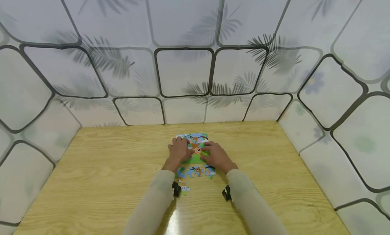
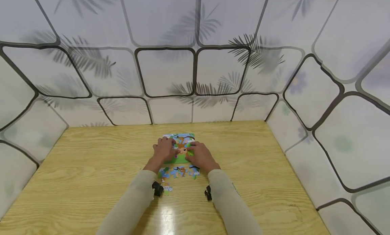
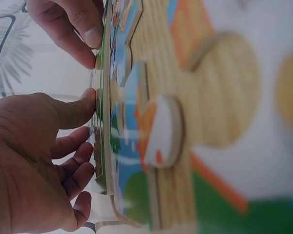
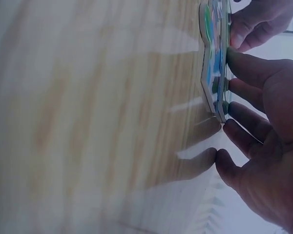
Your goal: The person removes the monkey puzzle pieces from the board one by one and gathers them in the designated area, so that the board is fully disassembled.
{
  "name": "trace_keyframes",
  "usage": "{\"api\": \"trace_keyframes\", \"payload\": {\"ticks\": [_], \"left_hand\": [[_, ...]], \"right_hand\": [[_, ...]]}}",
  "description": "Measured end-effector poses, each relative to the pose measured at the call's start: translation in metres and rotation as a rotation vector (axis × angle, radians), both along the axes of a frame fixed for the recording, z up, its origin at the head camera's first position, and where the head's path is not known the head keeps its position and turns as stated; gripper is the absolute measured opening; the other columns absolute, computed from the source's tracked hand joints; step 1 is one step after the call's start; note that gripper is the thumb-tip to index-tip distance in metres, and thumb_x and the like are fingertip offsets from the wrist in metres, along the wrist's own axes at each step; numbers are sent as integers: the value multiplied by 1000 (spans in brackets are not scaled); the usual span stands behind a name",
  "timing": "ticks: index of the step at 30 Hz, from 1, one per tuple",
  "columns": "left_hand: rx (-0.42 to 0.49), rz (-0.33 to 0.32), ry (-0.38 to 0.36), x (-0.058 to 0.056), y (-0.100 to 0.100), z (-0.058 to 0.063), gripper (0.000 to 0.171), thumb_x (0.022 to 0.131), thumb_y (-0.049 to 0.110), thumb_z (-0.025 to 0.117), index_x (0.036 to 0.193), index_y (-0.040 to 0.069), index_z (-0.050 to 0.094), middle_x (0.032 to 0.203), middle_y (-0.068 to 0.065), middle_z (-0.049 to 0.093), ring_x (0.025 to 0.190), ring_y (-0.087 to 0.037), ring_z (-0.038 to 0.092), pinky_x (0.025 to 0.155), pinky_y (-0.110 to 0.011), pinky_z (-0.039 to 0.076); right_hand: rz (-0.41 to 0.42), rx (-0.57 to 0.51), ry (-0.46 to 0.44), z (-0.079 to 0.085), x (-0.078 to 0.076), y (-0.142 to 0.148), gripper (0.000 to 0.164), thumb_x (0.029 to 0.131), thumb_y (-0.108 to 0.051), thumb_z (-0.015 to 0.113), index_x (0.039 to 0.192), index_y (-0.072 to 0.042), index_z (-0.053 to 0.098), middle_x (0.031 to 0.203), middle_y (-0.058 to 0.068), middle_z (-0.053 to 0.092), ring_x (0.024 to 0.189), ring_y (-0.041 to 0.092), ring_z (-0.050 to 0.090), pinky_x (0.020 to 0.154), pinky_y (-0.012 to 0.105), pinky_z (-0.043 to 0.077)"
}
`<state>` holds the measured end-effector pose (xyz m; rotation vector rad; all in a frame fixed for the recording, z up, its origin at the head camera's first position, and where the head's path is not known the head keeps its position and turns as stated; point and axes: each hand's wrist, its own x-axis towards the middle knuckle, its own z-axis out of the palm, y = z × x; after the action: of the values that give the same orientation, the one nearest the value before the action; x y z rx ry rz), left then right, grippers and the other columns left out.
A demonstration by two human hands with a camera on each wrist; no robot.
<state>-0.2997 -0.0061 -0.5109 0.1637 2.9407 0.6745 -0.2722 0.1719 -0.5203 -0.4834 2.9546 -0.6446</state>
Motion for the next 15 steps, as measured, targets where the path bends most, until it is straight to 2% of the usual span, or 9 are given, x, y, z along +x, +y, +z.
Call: {"api": "trace_keyframes", "payload": {"ticks": [9,15], "left_hand": [[-4,-18,-45,-7,-3,-1,47,86,42,71,122,13,61,126,-12,54,123,-34,43,104,-60,31],[-11,-36,-57,-11,-4,0,47,86,43,71,121,13,61,125,-13,55,123,-36,45,103,-62,31]], "right_hand": [[14,0,12,0,0,0,38,89,-31,70,123,-13,66,143,11,49,129,36,47,106,50,40],[33,58,34,0,-1,0,42,91,-33,68,128,-15,63,143,11,48,129,36,46,105,48,41]]}}
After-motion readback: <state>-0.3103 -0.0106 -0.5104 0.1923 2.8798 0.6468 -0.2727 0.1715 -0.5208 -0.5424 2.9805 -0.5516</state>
